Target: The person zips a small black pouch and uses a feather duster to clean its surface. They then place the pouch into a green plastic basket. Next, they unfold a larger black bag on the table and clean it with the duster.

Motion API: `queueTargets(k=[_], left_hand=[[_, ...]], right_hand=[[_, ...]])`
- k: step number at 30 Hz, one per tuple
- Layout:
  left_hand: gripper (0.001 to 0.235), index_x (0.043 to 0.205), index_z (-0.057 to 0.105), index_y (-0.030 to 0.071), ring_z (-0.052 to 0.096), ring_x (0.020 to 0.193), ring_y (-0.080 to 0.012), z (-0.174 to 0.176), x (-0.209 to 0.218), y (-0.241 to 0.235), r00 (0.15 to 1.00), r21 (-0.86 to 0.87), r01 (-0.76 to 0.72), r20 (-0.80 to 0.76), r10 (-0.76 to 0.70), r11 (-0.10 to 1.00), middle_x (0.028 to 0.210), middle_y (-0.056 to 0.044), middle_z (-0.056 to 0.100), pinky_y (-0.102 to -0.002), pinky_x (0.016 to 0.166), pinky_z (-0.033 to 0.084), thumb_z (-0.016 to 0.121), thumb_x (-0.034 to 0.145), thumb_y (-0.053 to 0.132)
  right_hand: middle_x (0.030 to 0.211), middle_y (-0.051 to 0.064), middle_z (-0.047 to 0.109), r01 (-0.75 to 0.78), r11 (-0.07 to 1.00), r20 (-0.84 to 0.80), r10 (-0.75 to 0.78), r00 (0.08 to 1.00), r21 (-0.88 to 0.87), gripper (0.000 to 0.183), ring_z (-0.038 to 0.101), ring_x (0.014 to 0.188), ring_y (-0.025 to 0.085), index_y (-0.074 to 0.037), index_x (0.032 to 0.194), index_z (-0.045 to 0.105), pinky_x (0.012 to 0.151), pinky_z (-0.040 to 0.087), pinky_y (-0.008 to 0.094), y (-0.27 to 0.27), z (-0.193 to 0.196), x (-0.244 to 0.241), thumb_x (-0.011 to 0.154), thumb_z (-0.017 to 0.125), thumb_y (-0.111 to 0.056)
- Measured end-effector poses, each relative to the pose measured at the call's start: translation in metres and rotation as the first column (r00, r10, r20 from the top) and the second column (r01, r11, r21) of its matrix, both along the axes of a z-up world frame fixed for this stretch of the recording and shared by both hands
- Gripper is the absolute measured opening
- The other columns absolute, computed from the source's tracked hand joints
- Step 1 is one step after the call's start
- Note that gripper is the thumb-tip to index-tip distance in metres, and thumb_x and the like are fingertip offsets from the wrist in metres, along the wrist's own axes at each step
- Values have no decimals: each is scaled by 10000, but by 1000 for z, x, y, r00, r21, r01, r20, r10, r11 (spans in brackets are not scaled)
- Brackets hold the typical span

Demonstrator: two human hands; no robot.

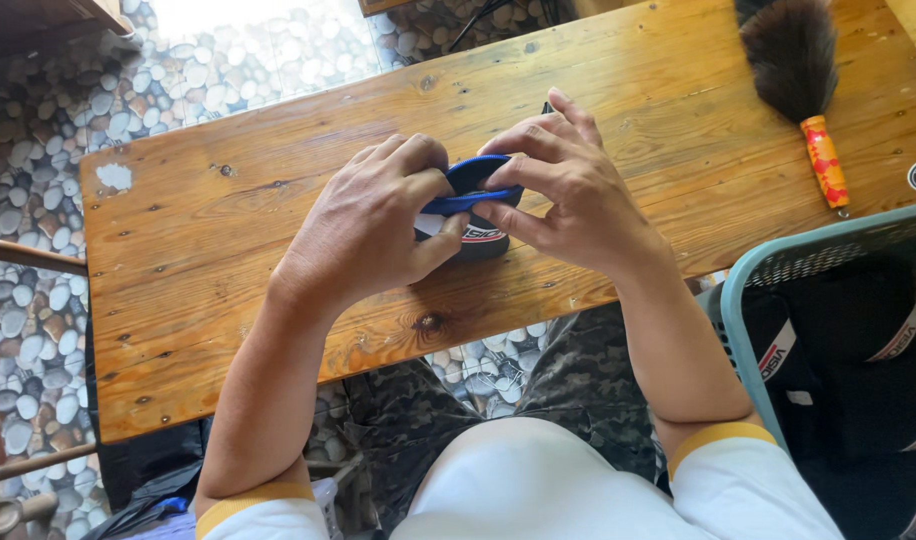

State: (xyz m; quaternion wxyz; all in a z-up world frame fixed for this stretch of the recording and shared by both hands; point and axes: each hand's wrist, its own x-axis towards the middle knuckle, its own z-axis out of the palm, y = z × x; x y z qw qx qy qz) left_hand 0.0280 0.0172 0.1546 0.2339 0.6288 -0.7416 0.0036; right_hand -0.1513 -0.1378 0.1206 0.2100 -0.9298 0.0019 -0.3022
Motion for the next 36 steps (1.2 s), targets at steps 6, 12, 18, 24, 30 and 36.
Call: queueTargets(k=[6,12,18,24,30,36], left_hand=[[298,980,688,-16,596,854,-298,-3,0,0,999,65,-25,-18,26,998,1060,-93,579,-451,653,490,702,997,281],[305,1025,647,-9,610,929,-305,-6,4,3,999,94,-16,-35,20,995,1124,-109,563,-452,687,489,652,1041,295],[317,1108,565,48,583,878,-269,1,4,8,997,94,-41,-67,47,995,1080,-95,550,-417,658,481,649,1041,347],[363,1002,440,96,510,759,-257,-3,9,12,997,60,-43,-57,47,997,987,-75,515,-402,606,424,678,1036,368],[370,1225,574,69,620,876,-285,2,12,15,998,64,-19,-51,23,998,1149,-97,582,-431,601,492,576,1050,395],[309,1193,609,72,608,856,-318,1,21,14,994,53,54,-99,-49,997,1137,-102,559,-450,666,481,622,1034,336]], right_hand=[[1088,58,692,5,999,17,-6,1000,41,180,641,1015,265,-75,962,702,1225,239,607,0,-2,1,984,774,-239],[1009,30,671,28,994,-23,-26,999,104,206,656,967,219,-88,908,685,1237,206,595,-2,-6,4,988,749,-267],[1011,38,681,43,990,-39,-38,999,132,188,661,989,203,-91,915,694,1247,202,595,1,-6,3,980,751,-258],[1030,40,691,45,987,-50,-37,998,155,174,660,1028,190,-96,936,720,1256,179,600,2,-5,4,962,761,-263],[1018,32,689,48,989,-74,-38,997,140,177,657,1014,188,-105,924,727,1255,182,603,2,-1,3,962,748,-276],[1003,21,683,50,989,-73,-40,997,140,152,659,981,180,-108,943,729,1258,192,596,4,0,4,955,765,-255]])
